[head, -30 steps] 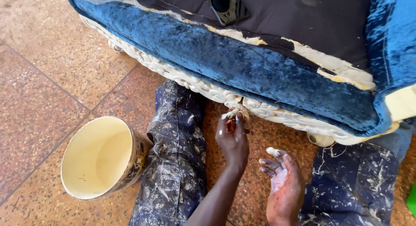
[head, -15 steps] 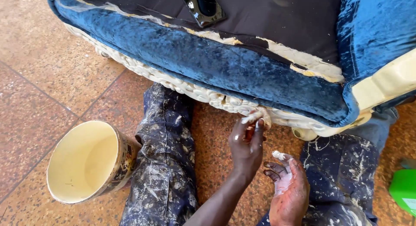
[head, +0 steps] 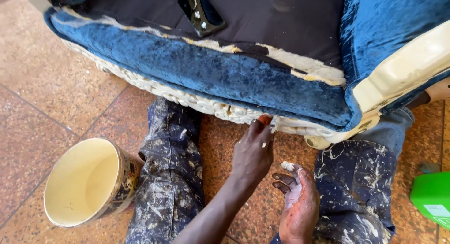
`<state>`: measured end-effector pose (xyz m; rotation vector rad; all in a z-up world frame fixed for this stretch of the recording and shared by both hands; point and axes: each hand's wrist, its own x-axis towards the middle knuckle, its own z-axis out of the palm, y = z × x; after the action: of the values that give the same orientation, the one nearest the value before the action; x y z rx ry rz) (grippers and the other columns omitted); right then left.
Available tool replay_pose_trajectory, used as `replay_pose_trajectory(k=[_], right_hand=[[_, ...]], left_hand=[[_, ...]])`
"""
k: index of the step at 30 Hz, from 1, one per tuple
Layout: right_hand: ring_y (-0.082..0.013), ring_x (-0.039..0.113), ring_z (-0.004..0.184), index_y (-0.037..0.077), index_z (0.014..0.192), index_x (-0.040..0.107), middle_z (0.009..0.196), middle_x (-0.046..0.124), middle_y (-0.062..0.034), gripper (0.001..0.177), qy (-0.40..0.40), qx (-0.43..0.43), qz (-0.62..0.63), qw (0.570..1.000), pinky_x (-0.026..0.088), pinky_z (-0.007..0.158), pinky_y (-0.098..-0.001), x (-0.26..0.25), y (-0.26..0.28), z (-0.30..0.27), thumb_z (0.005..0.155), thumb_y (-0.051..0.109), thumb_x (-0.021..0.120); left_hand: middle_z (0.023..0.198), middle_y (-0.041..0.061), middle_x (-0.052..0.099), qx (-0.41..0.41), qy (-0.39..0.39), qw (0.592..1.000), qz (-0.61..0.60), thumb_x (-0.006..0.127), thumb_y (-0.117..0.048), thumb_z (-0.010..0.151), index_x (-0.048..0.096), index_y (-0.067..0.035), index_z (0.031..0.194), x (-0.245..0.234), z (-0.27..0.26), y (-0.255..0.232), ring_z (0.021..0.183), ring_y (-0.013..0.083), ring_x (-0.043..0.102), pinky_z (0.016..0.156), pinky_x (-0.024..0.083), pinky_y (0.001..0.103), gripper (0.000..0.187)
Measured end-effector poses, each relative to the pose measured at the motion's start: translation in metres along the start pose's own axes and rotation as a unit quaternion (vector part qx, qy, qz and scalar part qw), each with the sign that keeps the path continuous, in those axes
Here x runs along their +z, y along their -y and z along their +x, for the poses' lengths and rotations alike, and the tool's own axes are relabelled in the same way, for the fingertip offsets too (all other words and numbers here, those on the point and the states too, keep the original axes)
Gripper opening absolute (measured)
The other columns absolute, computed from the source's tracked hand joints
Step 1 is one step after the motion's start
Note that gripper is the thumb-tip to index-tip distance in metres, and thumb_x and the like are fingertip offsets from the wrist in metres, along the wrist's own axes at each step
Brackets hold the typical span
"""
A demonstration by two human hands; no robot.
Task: Applying white paint or finish to the ornate wooden frame of a blue velvet chair using a small brush and a cloth.
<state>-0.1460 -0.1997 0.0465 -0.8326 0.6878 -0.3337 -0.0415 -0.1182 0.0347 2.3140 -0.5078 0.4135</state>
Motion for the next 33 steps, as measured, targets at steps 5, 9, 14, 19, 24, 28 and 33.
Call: replay_pose_trajectory(k=[5,9,14,19,24,28,33], right_hand=[[-0.0291,0.056,0.096,-0.005,0.126,0.053,0.12,0.06,-0.0205,0.035,-0.011,0.004,0.0,1.0,0.043,0.081,-0.0421,0.005,0.002,-0.009,0.102,0.017,0.04],[-0.0254,0.062,0.086,-0.001,0.113,0.059,0.112,0.067,-0.0159,0.022,-0.012,-0.024,0.024,0.999,0.045,0.076,-0.0384,-0.027,-0.01,-0.012,0.101,0.014,0.048],[-0.0186,0.056,0.091,-0.001,0.11,0.065,0.102,0.061,-0.0092,0.025,-0.111,-0.069,0.044,0.99,0.045,0.084,-0.0361,-0.073,-0.02,-0.038,0.099,0.02,0.056],[-0.0183,0.057,0.092,0.0,0.111,0.067,0.101,0.065,-0.0098,0.029,-0.11,-0.104,0.112,0.982,0.043,0.086,-0.0357,-0.102,-0.018,-0.077,0.103,0.023,0.051],[-0.0202,0.056,0.09,-0.001,0.117,0.064,0.103,0.065,-0.013,0.03,-0.157,-0.125,0.131,0.971,0.044,0.083,-0.0369,-0.143,0.0,-0.119,0.101,0.018,0.048],[-0.0264,0.068,0.082,-0.002,0.11,0.068,0.093,0.075,-0.0175,0.029,-0.16,-0.173,0.042,0.971,0.055,0.079,-0.0416,-0.21,0.017,-0.151,0.095,0.019,0.056],[-0.0229,0.066,0.103,0.012,0.14,0.054,0.132,0.058,-0.0074,0.07,-0.326,-0.149,-0.429,0.829,0.057,0.084,-0.0362,-0.309,-0.014,-0.134,0.075,0.003,0.079]], left_hand=[[0.118,0.01,0.062,-0.045,0.041,0.997,-0.036,0.065,-0.009,0.091,0.068,-0.011,0.123,-0.03,-0.03,-0.002,0.076,0.0303,0.068,0.061,0.057,0.043,0.032],[0.102,0.008,0.072,-0.085,-0.02,0.983,-0.164,0.068,-0.012,0.092,0.073,-0.009,0.11,-0.031,-0.05,-0.035,0.079,0.0259,0.073,0.07,0.058,0.036,0.019],[0.085,0.007,0.076,-0.154,0.077,0.922,-0.348,0.07,-0.013,0.093,0.066,-0.003,0.104,-0.027,-0.066,-0.098,0.069,0.0126,0.069,0.061,0.055,0.027,0.016],[0.074,0.004,0.059,-0.23,0.167,0.82,-0.497,0.066,-0.019,0.1,0.06,-0.002,0.094,-0.017,-0.091,-0.156,0.063,0.0111,0.05,0.057,0.043,0.028,0.019],[0.073,0.003,0.056,-0.225,0.303,0.73,-0.57,0.058,-0.013,0.105,0.065,-0.001,0.092,-0.001,-0.124,-0.191,0.062,0.0095,0.046,0.054,0.037,0.028,0.019],[0.081,0.003,0.065,-0.151,0.393,0.741,-0.523,0.06,-0.012,0.102,0.068,-0.001,0.106,0.034,-0.153,-0.21,0.066,0.0096,0.051,0.057,0.042,0.027,0.014],[0.088,0.004,0.075,-0.02,0.528,0.807,-0.262,0.068,-0.024,0.098,0.068,-0.005,0.105,0.061,-0.174,-0.222,0.068,0.0161,0.064,0.067,0.052,0.035,0.021]])
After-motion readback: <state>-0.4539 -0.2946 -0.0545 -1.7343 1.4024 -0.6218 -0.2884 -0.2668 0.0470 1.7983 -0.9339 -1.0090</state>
